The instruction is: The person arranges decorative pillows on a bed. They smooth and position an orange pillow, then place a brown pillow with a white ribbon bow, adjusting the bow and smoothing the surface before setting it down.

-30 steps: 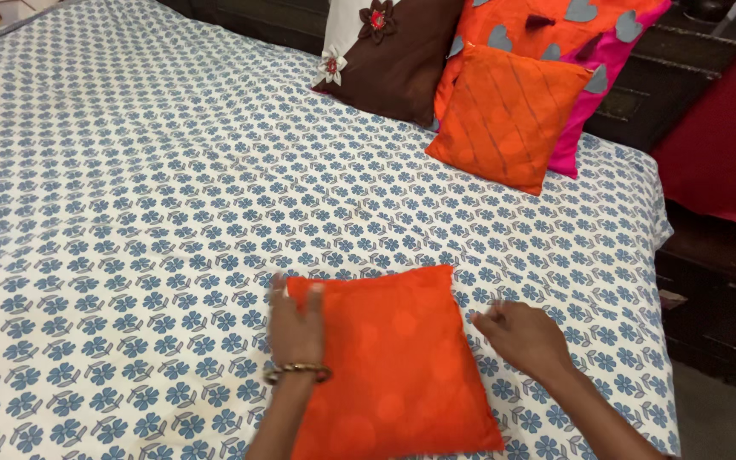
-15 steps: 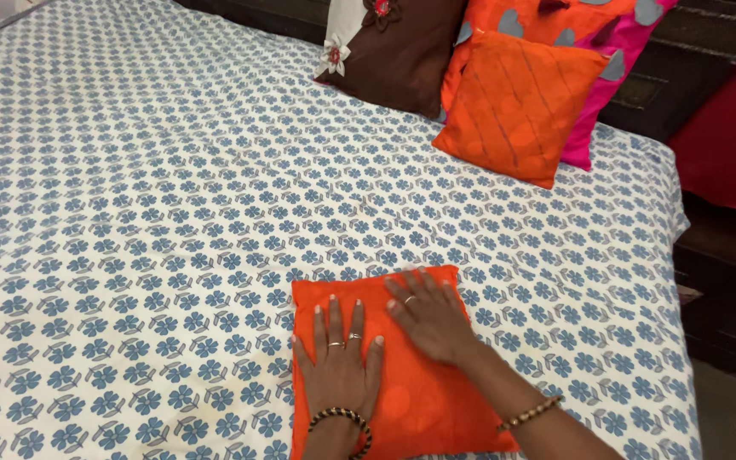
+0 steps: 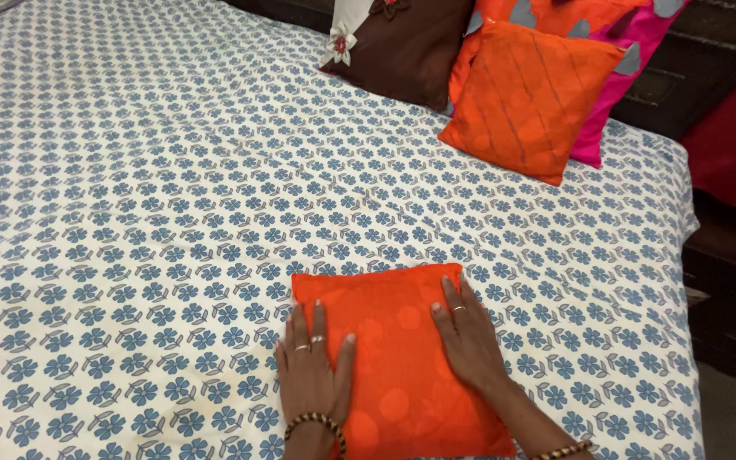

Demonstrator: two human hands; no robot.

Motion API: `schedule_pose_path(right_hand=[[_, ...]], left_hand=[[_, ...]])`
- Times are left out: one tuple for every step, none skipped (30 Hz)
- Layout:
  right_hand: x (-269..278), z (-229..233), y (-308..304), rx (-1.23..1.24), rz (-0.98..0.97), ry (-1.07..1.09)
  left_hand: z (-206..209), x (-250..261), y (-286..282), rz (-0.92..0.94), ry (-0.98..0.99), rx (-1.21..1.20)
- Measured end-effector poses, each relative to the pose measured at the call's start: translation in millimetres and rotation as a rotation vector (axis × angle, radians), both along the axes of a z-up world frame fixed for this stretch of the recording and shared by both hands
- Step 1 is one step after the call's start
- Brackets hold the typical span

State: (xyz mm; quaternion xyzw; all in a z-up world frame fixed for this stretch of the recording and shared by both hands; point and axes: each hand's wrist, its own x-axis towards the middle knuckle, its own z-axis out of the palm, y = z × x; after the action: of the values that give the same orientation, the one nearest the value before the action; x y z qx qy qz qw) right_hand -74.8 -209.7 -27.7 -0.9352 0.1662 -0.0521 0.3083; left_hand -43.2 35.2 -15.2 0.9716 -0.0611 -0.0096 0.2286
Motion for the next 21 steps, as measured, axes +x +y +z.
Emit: schedule_pose_path(right_hand=[[-3,-3,2,0.006,-0.024,-0.021],[-9,-5,3,0.009,-0.077,-0.037],[-15,-6,4,0.014,-0.129,-0.055],[-20,-5,6,0.019,-0.181,-0.073],[-26,-3,7,0.022,-0.201,-0.052],[-33,1,9,0.025,-0.221,-0.032],[-41,6,10,0.024,-0.245,-0.014],[-44,13,12,0.104,-0.292,0.041],[-44,19,12,0.182,-0.338,0.097],[-46,25,13,0.259,-0.383,0.152],[-46,31,13,0.382,-0.426,0.208],[-43,36,12,0.505,-0.467,0.265],[-43,41,11,0.631,-0.507,0.317],[-44,47,10,0.793,-0.538,0.324],[-46,55,8,0.956,-0.564,0.331],[-48,64,7,1.120,-0.586,0.336],[-47,74,10,1.116,-0.556,0.288],[-47,85,13,1.112,-0.526,0.240],[-48,98,17,1.107,-0.496,0.192],[-46,112,22,1.026,-0.477,0.175],[-41,129,29,0.945,-0.460,0.157]], left_hand=[[-10,-4,5,0.004,-0.028,0.011],[-20,-9,10,0.008,-0.056,0.022],[-29,-14,17,0.029,-0.077,0.062],[-38,-21,24,0.050,-0.098,0.102],[-46,-28,29,0.073,-0.115,0.139],[-53,-30,35,0.068,-0.155,0.175],[-58,-30,39,0.061,-0.197,0.209],[-62,-31,43,0.054,-0.238,0.242],[-63,-31,43,0.055,-0.222,0.248],[-63,-30,43,0.057,-0.205,0.254],[-61,-28,42,0.059,-0.189,0.260],[-59,-30,41,0.075,-0.159,0.250],[-56,-31,40,0.090,-0.133,0.241],[-54,-32,38,0.105,-0.107,0.231],[-50,-31,37,0.093,-0.138,0.193],[-47,-29,35,0.081,-0.170,0.154],[-42,-28,33,0.070,-0.202,0.116],[-37,-26,31,0.063,-0.185,0.043],[-29,-23,29,0.055,-0.168,-0.029],[-19,-21,25,0.047,-0.151,-0.102],[-5,-19,22,0.065,-0.126,-0.140]])
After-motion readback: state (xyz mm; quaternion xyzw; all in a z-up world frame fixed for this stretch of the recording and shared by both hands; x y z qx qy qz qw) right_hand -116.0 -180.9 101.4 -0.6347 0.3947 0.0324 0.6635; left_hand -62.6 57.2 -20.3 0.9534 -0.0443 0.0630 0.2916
